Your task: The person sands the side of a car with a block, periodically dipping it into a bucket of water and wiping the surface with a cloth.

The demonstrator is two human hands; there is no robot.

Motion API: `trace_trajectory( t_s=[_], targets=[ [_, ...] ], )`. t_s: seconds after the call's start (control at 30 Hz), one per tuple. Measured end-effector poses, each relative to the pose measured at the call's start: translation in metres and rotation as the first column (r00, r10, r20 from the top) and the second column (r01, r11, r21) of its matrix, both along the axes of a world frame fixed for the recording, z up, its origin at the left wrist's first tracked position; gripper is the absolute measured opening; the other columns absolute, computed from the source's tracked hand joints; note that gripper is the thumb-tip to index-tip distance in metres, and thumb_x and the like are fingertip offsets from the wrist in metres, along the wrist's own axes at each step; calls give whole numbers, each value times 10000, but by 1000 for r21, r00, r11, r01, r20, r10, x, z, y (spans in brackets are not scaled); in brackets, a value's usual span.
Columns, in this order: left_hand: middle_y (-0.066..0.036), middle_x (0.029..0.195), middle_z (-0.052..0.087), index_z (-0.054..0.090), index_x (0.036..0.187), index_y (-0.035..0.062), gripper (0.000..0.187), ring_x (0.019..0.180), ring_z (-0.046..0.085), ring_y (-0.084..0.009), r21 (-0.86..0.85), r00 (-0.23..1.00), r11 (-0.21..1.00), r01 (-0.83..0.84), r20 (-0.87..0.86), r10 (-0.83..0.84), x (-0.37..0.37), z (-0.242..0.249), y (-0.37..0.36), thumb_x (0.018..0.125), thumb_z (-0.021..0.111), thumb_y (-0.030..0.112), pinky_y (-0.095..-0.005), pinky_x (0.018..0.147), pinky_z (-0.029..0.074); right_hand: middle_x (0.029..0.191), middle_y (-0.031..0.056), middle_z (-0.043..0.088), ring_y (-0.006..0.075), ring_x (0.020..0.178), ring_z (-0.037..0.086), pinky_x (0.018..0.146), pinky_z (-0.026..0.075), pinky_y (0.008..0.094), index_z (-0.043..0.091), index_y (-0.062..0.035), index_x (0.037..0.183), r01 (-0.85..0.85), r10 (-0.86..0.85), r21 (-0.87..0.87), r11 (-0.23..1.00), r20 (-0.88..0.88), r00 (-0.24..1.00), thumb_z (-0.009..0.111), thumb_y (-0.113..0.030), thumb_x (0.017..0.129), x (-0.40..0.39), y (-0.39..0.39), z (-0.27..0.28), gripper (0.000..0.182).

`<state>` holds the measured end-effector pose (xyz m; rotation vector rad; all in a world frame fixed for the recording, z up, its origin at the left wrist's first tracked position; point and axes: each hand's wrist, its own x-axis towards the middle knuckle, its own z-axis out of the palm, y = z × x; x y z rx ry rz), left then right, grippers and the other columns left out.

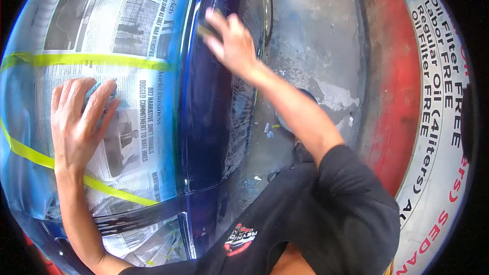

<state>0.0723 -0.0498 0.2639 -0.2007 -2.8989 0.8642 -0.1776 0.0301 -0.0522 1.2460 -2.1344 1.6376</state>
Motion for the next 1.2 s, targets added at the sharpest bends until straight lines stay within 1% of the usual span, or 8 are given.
trace_trajectory(
  t_s=[0.17, 0.33, 0.53, 0.8, 0.93, 1.03, 1.07, 1.2],
  targets=[
    [-137, 1085, 682, 753, 1192, 99, 404, 1034, 677, -326, 0, 1000, 1000, 18, 5, -18, 0, 1, 2, 805, 870, 102, -479, 906, 527, 1224, 279, 639, 500, 1099, 674, 935, 562, 567, 554, -223, 1469, 162, -167, 38, 986, 239, 957, 755, -332, 956, -79, -58, 41, 562],
    [-137, 1081, 682, 746, 1208, 99, 424, 1035, 674, -326, 17, 1000, 1000, 7, -13, -7, 0, 0, 1, 802, 868, 98, -479, 912, 525, 1191, 260, 606, 471, 1061, 668, 899, 564, 572, 558, -199, 1519, -22, 35, -155, 988, 81, 996, 776, -333, 946, 41, 10, -2, 628],
    [-133, 1085, 674, 740, 1207, 93, 430, 1037, 669, -324, 12, 1000, 1000, 8, 6, -8, -1, 1, 2, 797, 869, 102, -480, 906, 524, 1153, 270, 650, 493, 1076, 683, 899, 574, 572, 544, -211, 1466, 184, -181, 3, 983, 193, 964, 759, -345, 961, -70, -59, 42, 565],
    [-136, 1093, 675, 741, 1210, 100, 423, 1034, 669, -327, 23, 1000, 1000, -1, -1, 1, 0, 1, 2, 805, 863, 94, -476, 904, 525, 1200, 261, 617, 495, 1050, 674, 916, 574, 572, 508, -213, 1570, -41, 42, -89, 995, 9, 999, 759, -394, 956, 28, 7, 2, 687],
    [-139, 1101, 682, 740, 1211, 102, 421, 1027, 673, -328, 18, 999, 999, 33, -5, -33, 0, -1, -1, 808, 863, 96, -467, 898, 528, 1158, 244, 632, 485, 1034, 687, 863, 586, 564, 518, -247, 1538, 188, -191, 35, 981, 151, 970, 786, -340, 937, -79, -65, 38, 665],
    [-140, 1108, 687, 742, 1213, 103, 424, 1025, 677, -328, 13, 1000, 1000, 11, 7, -12, 0, 3, -3, 806, 863, 89, -459, 895, 529, 1233, 263, 640, 470, 1133, 658, 980, 538, 559, 540, -207, 1518, 183, -172, -15, 983, 271, 947, 717, -284, 989, -63, -61, 42, 563],
    [-139, 1109, 689, 743, 1215, 100, 432, 1030, 678, -327, -12, 1000, 1000, 16, 11, -16, 1, 4, -4, 801, 865, 87, -453, 893, 530, 1156, 238, 629, 482, 1018, 683, 887, 580, 561, 520, -278, 1531, 146, -150, 38, 989, 144, 978, 788, -340, 934, -44, -42, 34, 657],
    [-148, 1110, 680, 740, 1238, 66, 471, 1037, 668, -341, 15, 1000, 1000, 7, 20, -7, 2, 0, -4, 786, 872, 71, -466, 910, 525, 1168, 242, 628, 452, 1083, 666, 900, 555, 577, 548, -285, 1500, 13, -13, -1, 1000, 1, 1000, 796, -323, 924, 0, 5, -4, 627]
  ],
)
